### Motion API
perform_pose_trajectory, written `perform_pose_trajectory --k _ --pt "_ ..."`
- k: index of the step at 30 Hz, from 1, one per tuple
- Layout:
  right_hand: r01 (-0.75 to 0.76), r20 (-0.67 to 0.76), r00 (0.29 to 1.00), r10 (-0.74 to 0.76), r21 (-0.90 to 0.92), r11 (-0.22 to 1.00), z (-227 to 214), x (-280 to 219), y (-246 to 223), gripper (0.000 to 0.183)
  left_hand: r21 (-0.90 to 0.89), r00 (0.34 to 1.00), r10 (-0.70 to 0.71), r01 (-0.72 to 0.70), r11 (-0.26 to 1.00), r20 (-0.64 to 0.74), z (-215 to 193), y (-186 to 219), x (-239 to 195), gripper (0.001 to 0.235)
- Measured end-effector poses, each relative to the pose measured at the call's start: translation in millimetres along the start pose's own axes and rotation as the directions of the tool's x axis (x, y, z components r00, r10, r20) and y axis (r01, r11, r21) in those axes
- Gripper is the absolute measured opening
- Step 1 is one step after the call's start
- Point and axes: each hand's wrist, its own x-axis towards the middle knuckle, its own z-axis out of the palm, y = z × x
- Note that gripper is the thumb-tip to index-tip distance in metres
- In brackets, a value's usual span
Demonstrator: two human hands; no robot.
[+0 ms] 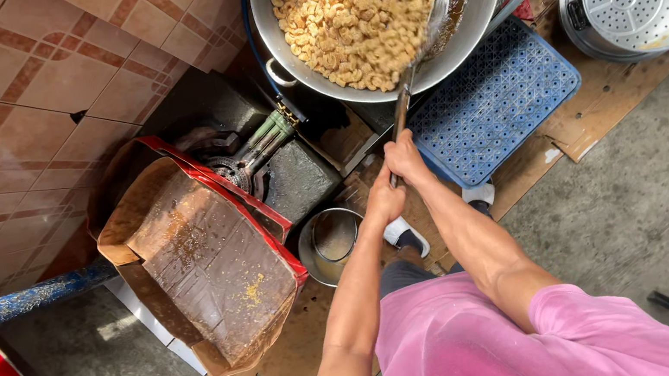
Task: The person stirs a large batch of small, light-colored snack pieces in a wok using a metal strainer. They then lift a cardboard box filled with the snack pieces and pour them into another box.
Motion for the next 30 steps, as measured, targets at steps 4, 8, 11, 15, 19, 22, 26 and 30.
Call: perform_pose_trajectory --k 4,8,11,15,19,22,26,30 --pt "0.089 0.017 0.996 -0.088 -0.078 0.993 0 -15 -35 0.038 -0.055 0.992 0.113 -0.116 0.992 -0.053 -25 25 -25 0.08" --pt "0.13 0.029 0.991 -0.127 -0.186 0.974 -16 -43 -66 0.037 -0.215 0.952 0.276 -0.299 0.93 -0.129 -30 38 -51 0.076" --pt "0.115 0.09 0.99 -0.105 -0.117 0.986 -26 -61 -82 0.035 -0.164 0.99 0.103 -0.117 0.979 -0.093 -31 43 -67 0.073" --pt "0.055 0.224 0.97 -0.092 0.165 0.985 -24 -72 -83 0.028 -0.014 0.97 0.153 -0.159 0.987 -0.191 -21 43 -76 0.082" --pt "-0.117 0.297 0.954 0.031 0.276 0.954 -13 -55 -57 0.021 0.08 0.994 0.011 -0.002 0.997 -0.11 -1 29 -52 0.087" --pt "-0.179 0.256 0.96 0.115 0.245 0.953 -10 -24 -25 0.024 0.094 0.992 -0.128 0.13 0.987 -0.02 24 18 -23 0.093" --pt "-0.16 0.18 0.972 0.149 0.051 0.986 -29 16 19 0.027 -0.032 0.993 -0.116 0.117 0.993 0.031 67 16 12 0.092" --pt "0.119 0.088 0.991 -0.101 -0.241 0.963 -69 35 23 0.032 -0.226 0.997 -0.058 0.048 0.973 -0.04 104 30 25 0.081"
